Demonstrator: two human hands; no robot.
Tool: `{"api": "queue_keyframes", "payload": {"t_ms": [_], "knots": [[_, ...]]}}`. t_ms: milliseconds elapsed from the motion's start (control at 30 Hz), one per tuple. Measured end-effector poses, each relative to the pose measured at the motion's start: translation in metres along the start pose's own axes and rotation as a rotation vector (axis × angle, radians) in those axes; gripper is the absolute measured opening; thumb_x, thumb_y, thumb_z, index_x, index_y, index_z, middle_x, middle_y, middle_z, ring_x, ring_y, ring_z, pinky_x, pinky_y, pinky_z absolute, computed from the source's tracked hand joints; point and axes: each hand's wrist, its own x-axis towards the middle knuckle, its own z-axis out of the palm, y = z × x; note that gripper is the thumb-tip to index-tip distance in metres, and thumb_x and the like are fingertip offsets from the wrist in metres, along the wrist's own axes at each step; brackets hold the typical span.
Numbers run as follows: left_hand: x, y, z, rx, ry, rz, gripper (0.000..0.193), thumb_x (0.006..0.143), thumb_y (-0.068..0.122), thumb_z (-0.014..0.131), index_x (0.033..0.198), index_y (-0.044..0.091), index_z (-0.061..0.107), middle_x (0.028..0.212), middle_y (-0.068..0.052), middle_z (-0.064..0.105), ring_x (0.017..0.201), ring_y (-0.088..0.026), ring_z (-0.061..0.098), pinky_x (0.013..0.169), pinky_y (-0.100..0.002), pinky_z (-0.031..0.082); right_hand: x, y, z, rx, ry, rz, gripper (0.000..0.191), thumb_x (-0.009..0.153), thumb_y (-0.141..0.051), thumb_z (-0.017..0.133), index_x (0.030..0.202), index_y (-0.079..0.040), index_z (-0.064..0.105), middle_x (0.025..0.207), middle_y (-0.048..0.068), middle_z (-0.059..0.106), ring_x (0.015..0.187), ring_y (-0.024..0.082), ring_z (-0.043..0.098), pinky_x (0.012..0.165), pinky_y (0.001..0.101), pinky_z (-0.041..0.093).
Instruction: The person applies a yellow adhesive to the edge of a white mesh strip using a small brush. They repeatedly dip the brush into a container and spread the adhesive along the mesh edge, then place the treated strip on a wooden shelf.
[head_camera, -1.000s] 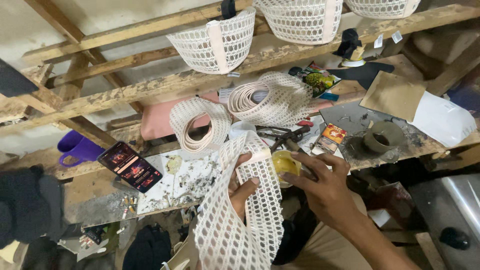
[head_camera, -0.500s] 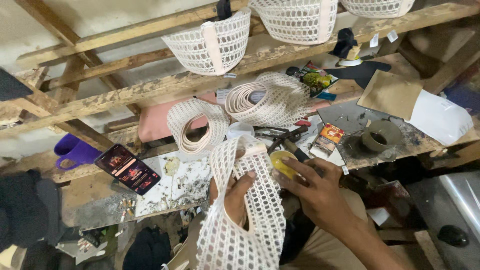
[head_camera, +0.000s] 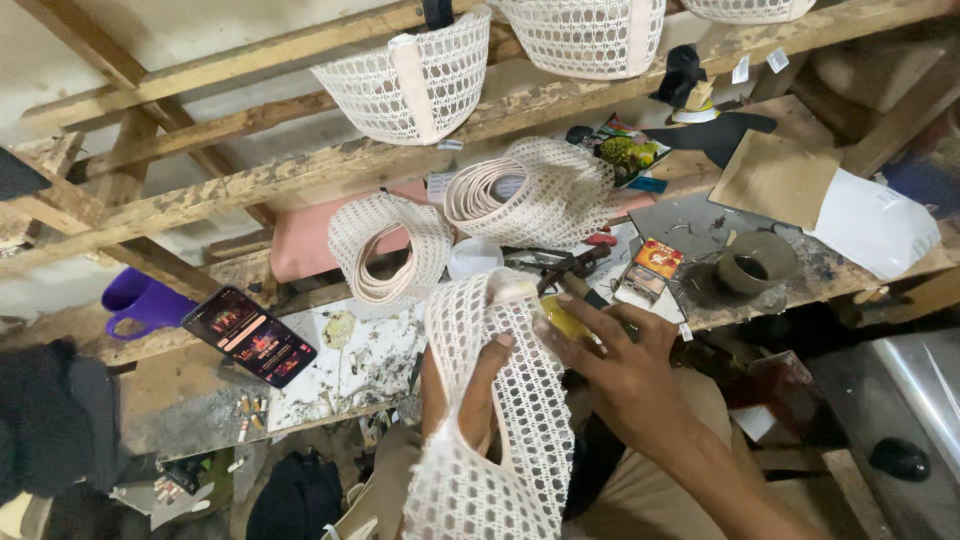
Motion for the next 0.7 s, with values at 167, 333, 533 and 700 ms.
{"api": "queue_keyframes", "payload": {"t_ms": [167, 333, 533, 700], "knots": [[0.002, 0.009, 0.004, -0.149, 0.182, 0.003, 0.044, 0.084, -0.007, 0.067, 0.127, -0.007, 0.057, 0.108, -0.019, 0.071, 0.092, -0.023, 0.071, 0.079, -0.034, 0.059, -0.015, -0.005, 0.005, 0.229, 0.022, 0.117, 0.071, 0.075, 0.009, 0.061, 0.136, -0.027, 0.065, 0.139, 0.0, 0.063, 0.115, 0.025, 0.048, 0.101, 0.0362, 0.04], [-0.006, 0.006, 0.012, 0.139, 0.159, -0.03, 0.032, 0.093, 0.0, 0.066, 0.124, -0.005, 0.061, 0.105, -0.018, 0.073, 0.089, -0.024, 0.07, 0.076, -0.036, 0.057, -0.023, -0.009, 0.019, 1.089, -0.178, 0.746, 0.083, 0.096, -0.004, 0.075, 0.17, -0.017, 0.038, 0.095, 0.012, 0.063, 0.082, 0.014, 0.057, 0.074, 0.0286, 0.051], [-0.016, -0.015, 0.002, 0.112, -0.082, -0.109, 0.053, 0.085, 0.001, 0.072, 0.135, -0.001, 0.057, 0.112, -0.015, 0.075, 0.098, -0.022, 0.071, 0.085, -0.032, 0.058, 0.008, 0.004, 0.02, 1.018, -0.046, 0.587, 0.071, 0.092, -0.013, 0.067, 0.157, -0.008, 0.037, 0.133, 0.009, 0.06, 0.093, 0.01, 0.059, 0.079, 0.0257, 0.053], [-0.014, -0.017, -0.026, 0.098, 0.142, -0.205, 0.063, 0.085, 0.002, 0.072, 0.145, 0.004, 0.056, 0.115, -0.019, 0.073, 0.081, -0.021, 0.055, 0.066, -0.033, 0.043, 0.02, 0.022, 0.014, -0.056, -0.468, 0.35, 0.05, 0.092, -0.042, 0.066, 0.14, -0.027, 0.064, 0.152, -0.002, 0.05, 0.135, 0.03, 0.044, 0.106, 0.0536, 0.037]]}}
